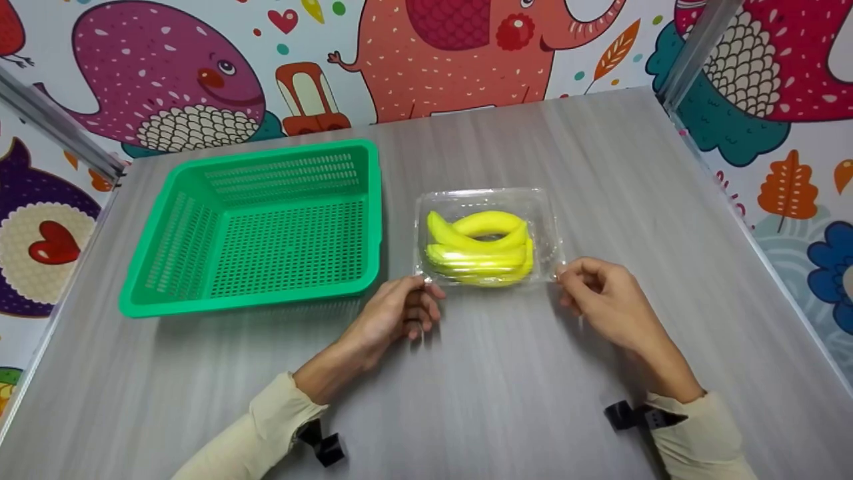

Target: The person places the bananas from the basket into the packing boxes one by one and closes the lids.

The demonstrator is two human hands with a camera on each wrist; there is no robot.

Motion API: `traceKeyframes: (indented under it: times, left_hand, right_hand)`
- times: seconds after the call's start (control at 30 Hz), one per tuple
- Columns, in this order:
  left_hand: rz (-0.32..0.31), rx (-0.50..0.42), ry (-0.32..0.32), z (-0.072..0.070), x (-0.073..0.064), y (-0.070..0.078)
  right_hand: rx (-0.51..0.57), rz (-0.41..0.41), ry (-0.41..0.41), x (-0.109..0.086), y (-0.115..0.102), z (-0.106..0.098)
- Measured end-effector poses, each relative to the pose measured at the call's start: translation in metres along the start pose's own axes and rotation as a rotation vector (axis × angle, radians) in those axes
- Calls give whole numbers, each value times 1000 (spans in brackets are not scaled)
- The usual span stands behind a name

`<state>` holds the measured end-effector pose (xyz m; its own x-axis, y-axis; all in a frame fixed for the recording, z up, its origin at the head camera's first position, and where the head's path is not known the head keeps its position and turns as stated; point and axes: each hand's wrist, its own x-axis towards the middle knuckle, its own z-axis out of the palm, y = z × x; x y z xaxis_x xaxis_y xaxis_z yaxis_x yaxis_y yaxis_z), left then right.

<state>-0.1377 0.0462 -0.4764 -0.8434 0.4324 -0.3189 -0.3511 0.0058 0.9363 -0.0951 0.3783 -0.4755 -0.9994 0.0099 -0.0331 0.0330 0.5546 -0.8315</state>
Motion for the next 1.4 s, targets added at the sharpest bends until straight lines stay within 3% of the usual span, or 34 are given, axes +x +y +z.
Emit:
traceKeyframes:
  times: [0.6, 0.9, 1.0, 1.17, 1.27, 1.4]
  left_hand:
    - [21, 12, 6, 2, 1, -5]
    - [29, 21, -5, 3, 1, -4]
    - [9, 52, -50, 4, -1, -2]
    - [-35, 188, -226, 14, -9, 4]
    - [7, 288, -301, 22, -17, 11]
    - [113, 372, -324, 19, -29, 32]
  right_hand:
    - [17, 36, -67, 7, 3, -2]
    - [26, -15, -89, 8, 0, -3]
    - [14, -9, -87, 8, 1, -5]
    - [-43, 28, -49, 7, 6, -8]
    - [-81, 38, 1, 8, 7, -10]
    - [-121, 26, 98, 11, 5, -8]
